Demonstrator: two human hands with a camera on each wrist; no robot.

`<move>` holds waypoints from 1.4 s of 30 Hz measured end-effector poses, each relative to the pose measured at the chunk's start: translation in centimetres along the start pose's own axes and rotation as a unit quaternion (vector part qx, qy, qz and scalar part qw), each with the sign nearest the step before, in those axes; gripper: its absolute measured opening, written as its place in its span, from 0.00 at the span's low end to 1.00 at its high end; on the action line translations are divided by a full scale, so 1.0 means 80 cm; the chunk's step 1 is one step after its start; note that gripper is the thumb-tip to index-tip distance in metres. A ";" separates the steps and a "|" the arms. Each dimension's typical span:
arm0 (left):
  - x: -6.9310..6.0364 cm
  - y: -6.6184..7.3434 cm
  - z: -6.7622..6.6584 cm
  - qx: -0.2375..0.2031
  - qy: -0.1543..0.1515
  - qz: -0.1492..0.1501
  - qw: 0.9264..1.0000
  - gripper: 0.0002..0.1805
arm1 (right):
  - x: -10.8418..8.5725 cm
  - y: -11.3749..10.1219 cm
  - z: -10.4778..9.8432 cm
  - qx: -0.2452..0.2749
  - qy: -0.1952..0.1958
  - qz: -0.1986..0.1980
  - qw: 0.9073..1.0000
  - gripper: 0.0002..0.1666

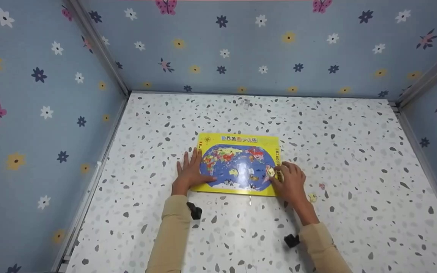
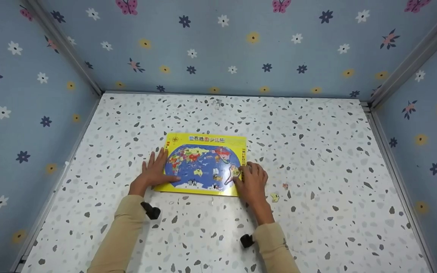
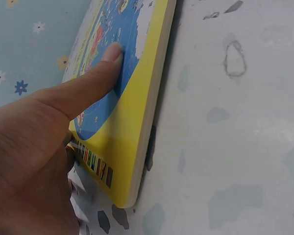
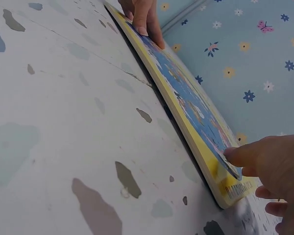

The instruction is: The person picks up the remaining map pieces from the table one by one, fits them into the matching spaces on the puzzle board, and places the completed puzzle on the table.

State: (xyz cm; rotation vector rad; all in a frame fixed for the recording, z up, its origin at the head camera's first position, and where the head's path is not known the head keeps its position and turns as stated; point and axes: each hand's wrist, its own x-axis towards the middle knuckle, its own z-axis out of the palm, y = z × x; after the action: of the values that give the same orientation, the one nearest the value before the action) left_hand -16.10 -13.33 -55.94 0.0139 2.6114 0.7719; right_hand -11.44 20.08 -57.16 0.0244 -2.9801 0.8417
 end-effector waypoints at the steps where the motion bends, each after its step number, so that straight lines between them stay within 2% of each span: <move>1: 0.000 0.000 0.000 -0.002 0.000 0.000 1.000 0.68 | 0.000 0.000 0.000 -0.002 0.002 -0.001 1.000 0.20; 15: 0.001 -0.001 -0.001 -0.002 0.000 0.009 1.000 0.68 | 0.001 0.006 0.008 0.005 0.039 -0.037 0.999 0.14; 24: 0.001 -0.002 0.000 -0.003 -0.004 0.003 1.000 0.68 | -0.007 0.000 0.009 -0.015 0.051 -0.049 0.997 0.14; 33: -0.001 0.001 0.000 -0.007 -0.006 0.000 1.000 0.68 | -0.031 -0.008 0.011 -0.064 -0.005 -0.024 0.998 0.26; 42: 0.000 0.000 0.000 0.001 -0.004 0.005 1.000 0.67 | -0.042 -0.007 0.012 -0.069 -0.008 -0.023 0.997 0.27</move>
State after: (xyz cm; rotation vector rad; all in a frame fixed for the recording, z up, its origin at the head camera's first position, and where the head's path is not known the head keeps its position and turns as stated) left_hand -16.08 -13.34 -55.97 0.0305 2.6070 0.7708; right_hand -8.15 19.11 -57.81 0.0962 -3.0328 0.6314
